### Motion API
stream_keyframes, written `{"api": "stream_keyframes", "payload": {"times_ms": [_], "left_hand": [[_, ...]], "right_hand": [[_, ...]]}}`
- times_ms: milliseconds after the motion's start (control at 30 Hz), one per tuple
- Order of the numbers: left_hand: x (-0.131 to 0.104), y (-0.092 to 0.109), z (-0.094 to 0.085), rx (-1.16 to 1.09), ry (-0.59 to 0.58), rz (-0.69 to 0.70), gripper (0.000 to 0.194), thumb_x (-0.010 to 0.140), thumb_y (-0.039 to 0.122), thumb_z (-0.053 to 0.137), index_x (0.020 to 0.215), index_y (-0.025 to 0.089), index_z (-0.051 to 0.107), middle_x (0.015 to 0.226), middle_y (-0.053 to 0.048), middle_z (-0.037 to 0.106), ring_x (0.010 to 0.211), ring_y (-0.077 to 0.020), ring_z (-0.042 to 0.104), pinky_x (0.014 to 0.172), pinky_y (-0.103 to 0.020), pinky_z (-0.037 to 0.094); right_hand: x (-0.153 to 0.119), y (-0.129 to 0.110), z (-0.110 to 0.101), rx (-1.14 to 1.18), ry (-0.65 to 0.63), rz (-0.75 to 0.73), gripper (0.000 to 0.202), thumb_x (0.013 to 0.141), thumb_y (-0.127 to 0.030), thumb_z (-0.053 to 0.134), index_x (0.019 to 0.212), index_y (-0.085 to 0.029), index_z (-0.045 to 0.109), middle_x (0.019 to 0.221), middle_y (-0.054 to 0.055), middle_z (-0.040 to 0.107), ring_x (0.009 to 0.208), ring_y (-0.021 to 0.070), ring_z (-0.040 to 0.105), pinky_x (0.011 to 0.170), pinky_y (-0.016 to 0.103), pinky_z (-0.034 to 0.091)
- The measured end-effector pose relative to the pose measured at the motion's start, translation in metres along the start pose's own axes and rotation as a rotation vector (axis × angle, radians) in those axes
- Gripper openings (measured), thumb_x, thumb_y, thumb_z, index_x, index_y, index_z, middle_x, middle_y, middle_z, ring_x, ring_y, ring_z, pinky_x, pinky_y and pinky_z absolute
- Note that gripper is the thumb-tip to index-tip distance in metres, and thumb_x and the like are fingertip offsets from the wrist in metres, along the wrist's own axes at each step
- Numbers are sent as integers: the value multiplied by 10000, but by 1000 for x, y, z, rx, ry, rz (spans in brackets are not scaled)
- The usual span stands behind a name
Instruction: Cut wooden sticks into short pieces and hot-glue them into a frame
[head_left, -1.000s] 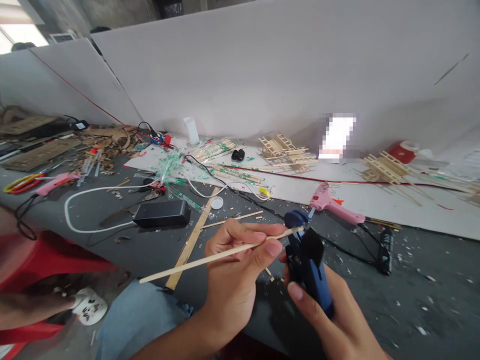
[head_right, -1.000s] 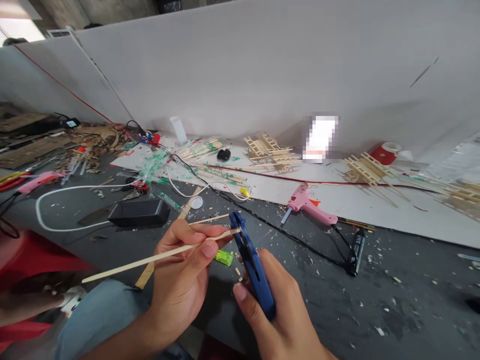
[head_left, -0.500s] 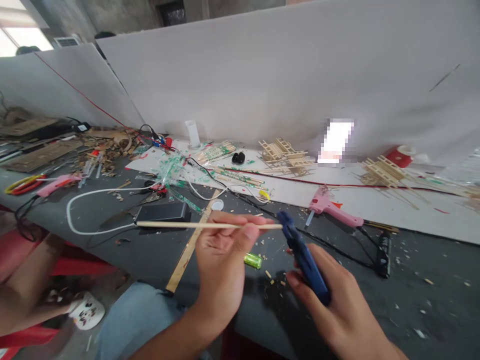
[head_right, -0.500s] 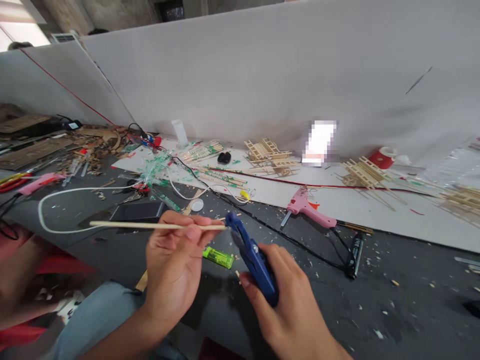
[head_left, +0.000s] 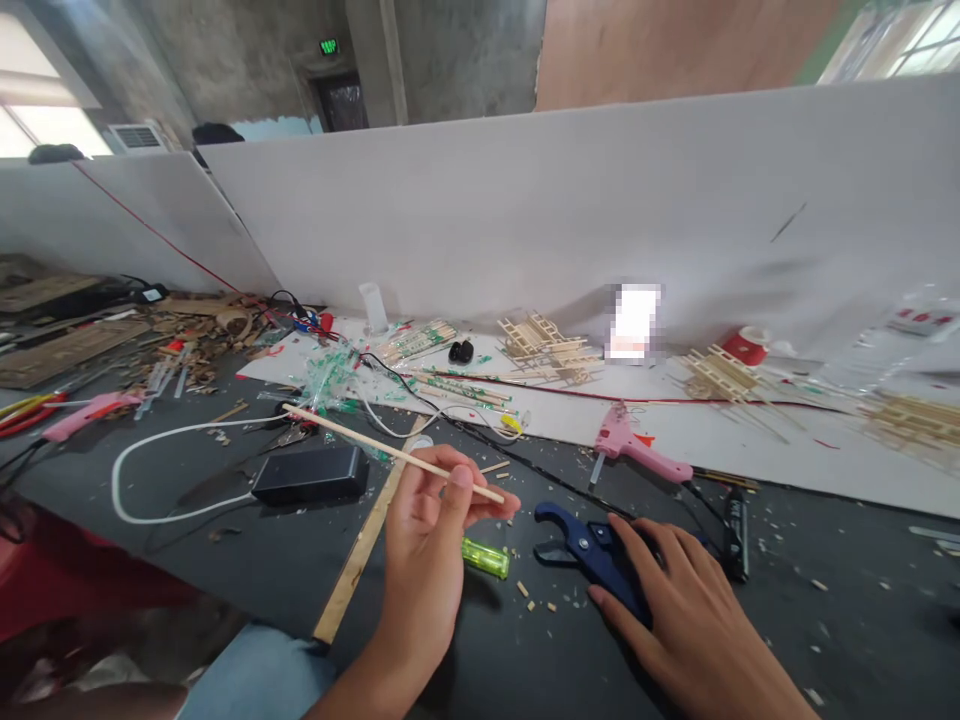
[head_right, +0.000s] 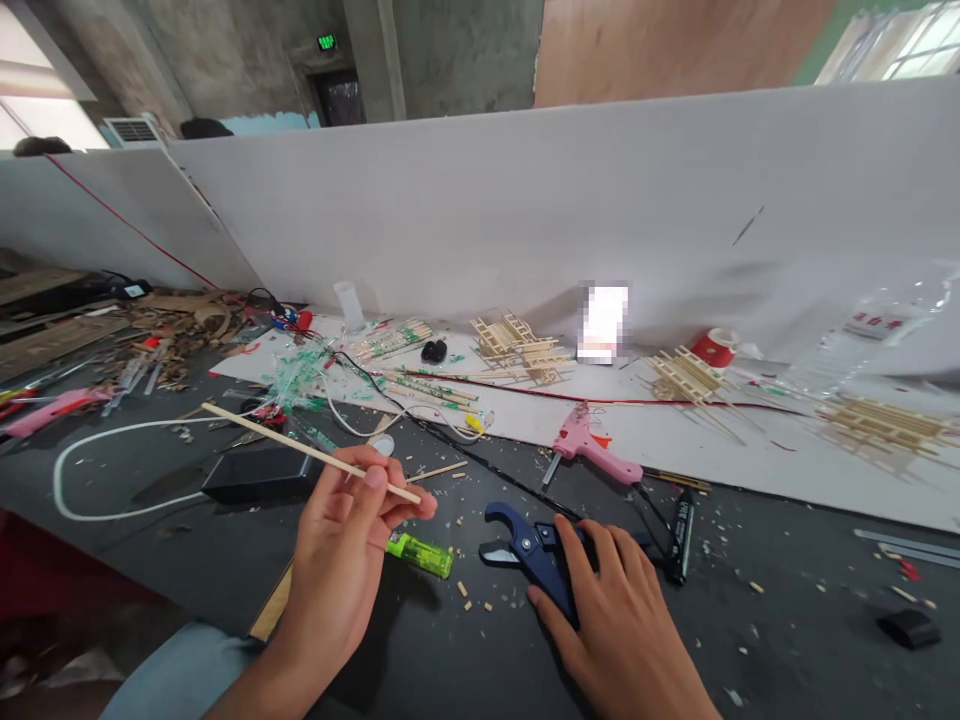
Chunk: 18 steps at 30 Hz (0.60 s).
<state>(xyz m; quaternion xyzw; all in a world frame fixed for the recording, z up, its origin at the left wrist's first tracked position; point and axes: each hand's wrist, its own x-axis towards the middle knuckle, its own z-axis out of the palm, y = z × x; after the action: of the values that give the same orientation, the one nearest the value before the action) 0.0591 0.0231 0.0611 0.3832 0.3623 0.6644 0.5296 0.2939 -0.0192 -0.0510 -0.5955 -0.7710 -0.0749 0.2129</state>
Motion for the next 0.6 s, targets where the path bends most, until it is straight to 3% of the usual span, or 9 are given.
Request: {"api": "stream_keyframes", "payload": {"times_ms": [167,300,400,500,600], "left_hand": [[-7,2,4,24,-76,-95,228,900,388,750,890,189,638,727,46,610,591,-97,667,598,-211,565],[-8,-1,1,49,-131,-173,314,872,473,765,874,182,646,650,45,602,515,-74,597,514,-176,517],[-7,-5,-1,91,-162,-239,370,869,533,747,904,177,652,609,42,600,478,-65,574,490,-158,481],[-7,-8,0,134,-118,-314,452,813,600,773,897,169,667,587,37,592,450,-63,550,471,-159,455],[-5,-11,0,195,-62,-372,523,738,657,805,849,162,678,574,25,600,445,-65,553,478,-162,438]], "right_hand": [[23,18,-27,150,-83,46,583,940,-610,562,1386,-235,588,1365,132,632,1282,359,577,1030,574,517],[86,76,-43,280,-143,166,439,963,-575,528,1275,-292,654,1333,82,666,1216,310,635,1026,530,519],[141,129,-30,338,-141,252,415,937,-549,566,1163,-227,699,1186,113,729,1057,303,692,851,443,570],[186,168,-7,359,-162,241,352,1018,-425,476,1135,-184,704,1219,119,722,1082,258,685,923,394,538],[217,191,12,342,-185,244,301,1041,-373,499,1150,-164,686,1208,106,708,1114,241,666,1007,443,505]]}}
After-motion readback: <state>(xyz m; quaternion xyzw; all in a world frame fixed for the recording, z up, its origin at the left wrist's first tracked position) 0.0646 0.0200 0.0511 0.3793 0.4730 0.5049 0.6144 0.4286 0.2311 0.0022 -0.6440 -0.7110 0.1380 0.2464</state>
